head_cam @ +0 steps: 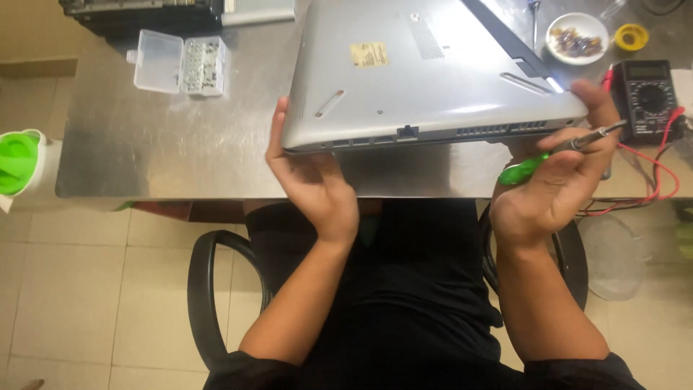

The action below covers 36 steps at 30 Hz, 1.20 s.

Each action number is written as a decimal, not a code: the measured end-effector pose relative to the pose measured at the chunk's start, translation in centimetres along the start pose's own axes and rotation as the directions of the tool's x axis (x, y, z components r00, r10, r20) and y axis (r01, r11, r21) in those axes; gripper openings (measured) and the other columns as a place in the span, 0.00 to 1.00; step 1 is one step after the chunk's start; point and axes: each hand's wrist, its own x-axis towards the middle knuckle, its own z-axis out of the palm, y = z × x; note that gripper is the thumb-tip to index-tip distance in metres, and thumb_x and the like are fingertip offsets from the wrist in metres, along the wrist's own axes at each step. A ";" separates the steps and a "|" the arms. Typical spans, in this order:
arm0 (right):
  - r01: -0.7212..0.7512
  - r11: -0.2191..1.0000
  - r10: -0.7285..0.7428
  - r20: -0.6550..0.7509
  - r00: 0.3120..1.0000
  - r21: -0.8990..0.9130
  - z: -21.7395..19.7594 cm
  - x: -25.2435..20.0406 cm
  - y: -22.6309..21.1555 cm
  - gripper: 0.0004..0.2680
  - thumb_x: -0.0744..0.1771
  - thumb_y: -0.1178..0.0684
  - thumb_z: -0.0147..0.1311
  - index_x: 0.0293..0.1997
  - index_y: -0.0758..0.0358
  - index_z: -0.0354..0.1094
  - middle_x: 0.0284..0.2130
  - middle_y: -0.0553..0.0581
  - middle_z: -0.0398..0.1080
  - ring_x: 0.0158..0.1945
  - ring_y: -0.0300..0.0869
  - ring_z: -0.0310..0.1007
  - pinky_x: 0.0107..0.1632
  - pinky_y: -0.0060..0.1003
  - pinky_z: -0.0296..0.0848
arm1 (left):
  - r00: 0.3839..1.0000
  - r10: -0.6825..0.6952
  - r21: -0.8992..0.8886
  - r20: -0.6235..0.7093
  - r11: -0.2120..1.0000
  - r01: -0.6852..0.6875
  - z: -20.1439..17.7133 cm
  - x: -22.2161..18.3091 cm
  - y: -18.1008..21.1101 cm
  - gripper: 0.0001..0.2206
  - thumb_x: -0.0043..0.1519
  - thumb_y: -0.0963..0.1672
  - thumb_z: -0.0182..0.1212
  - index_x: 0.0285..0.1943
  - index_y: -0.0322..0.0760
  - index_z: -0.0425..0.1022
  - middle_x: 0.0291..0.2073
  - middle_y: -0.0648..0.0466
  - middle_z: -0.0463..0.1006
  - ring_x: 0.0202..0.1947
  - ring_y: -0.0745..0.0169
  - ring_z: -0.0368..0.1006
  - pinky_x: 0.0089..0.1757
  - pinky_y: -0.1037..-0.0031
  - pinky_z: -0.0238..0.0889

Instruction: Removing a DVD drive from a laptop and then reassembling the bottom casing using a screwdriver.

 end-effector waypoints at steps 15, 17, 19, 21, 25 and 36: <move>-0.580 0.812 0.577 0.056 0.815 0.071 -3.4 -5.9 4.1 0.09 0.75 0.45 0.38 0.41 0.56 0.54 0.75 0.55 0.55 0.43 0.40 0.69 0.41 0.36 0.76 | 0.914 -0.329 0.846 0.239 0.532 -0.030 -4.6 -5.3 -2.5 0.30 0.65 0.58 0.58 0.74 0.49 0.62 0.75 0.61 0.63 0.74 0.61 0.60 0.67 0.46 0.30; -0.659 0.741 0.646 0.128 0.752 0.129 -3.9 -6.5 4.5 0.08 0.74 0.45 0.38 0.42 0.56 0.53 0.77 0.56 0.48 0.57 0.48 0.78 0.59 0.46 0.85 | 0.907 -0.313 0.871 0.282 0.479 -0.105 -5.4 -5.5 -3.3 0.31 0.64 0.58 0.62 0.74 0.51 0.64 0.74 0.62 0.65 0.72 0.63 0.62 0.64 0.51 0.35; -0.691 0.714 0.680 0.123 0.723 0.114 -4.3 -6.4 5.0 0.08 0.74 0.45 0.39 0.42 0.56 0.54 0.77 0.56 0.50 0.55 0.50 0.80 0.54 0.45 0.87 | 0.907 -0.312 0.874 0.282 0.473 -0.110 -5.6 -5.8 -3.6 0.30 0.63 0.59 0.62 0.73 0.51 0.66 0.74 0.62 0.66 0.71 0.63 0.63 0.64 0.51 0.35; -0.723 0.683 0.714 0.118 0.690 0.102 -4.6 -6.0 5.0 0.08 0.74 0.46 0.39 0.41 0.56 0.54 0.77 0.56 0.51 0.52 0.52 0.82 0.50 0.44 0.88 | 0.908 -0.310 0.879 0.283 0.463 -0.116 -5.9 -5.7 -4.0 0.30 0.62 0.59 0.63 0.72 0.51 0.68 0.73 0.62 0.68 0.70 0.63 0.64 0.64 0.52 0.35; -0.698 0.714 0.685 0.257 0.682 -0.052 -5.4 -4.5 4.0 0.08 0.75 0.46 0.35 0.44 0.56 0.51 0.78 0.62 0.50 0.43 0.52 0.81 0.34 0.34 0.80 | 0.922 -0.227 0.858 0.313 0.485 -0.172 -6.1 -5.4 -4.7 0.31 0.60 0.60 0.66 0.69 0.52 0.71 0.70 0.62 0.71 0.68 0.62 0.68 0.63 0.55 0.40; -0.553 0.827 0.548 0.373 0.749 -0.104 -8.3 -4.6 5.6 0.10 0.78 0.46 0.36 0.46 0.59 0.48 0.69 0.76 0.63 0.22 0.45 0.59 0.22 0.28 0.57 | 0.921 -0.132 0.851 0.365 0.449 -0.273 -6.7 -4.9 -5.7 0.29 0.57 0.60 0.75 0.64 0.54 0.78 0.66 0.65 0.75 0.62 0.64 0.72 0.60 0.58 0.44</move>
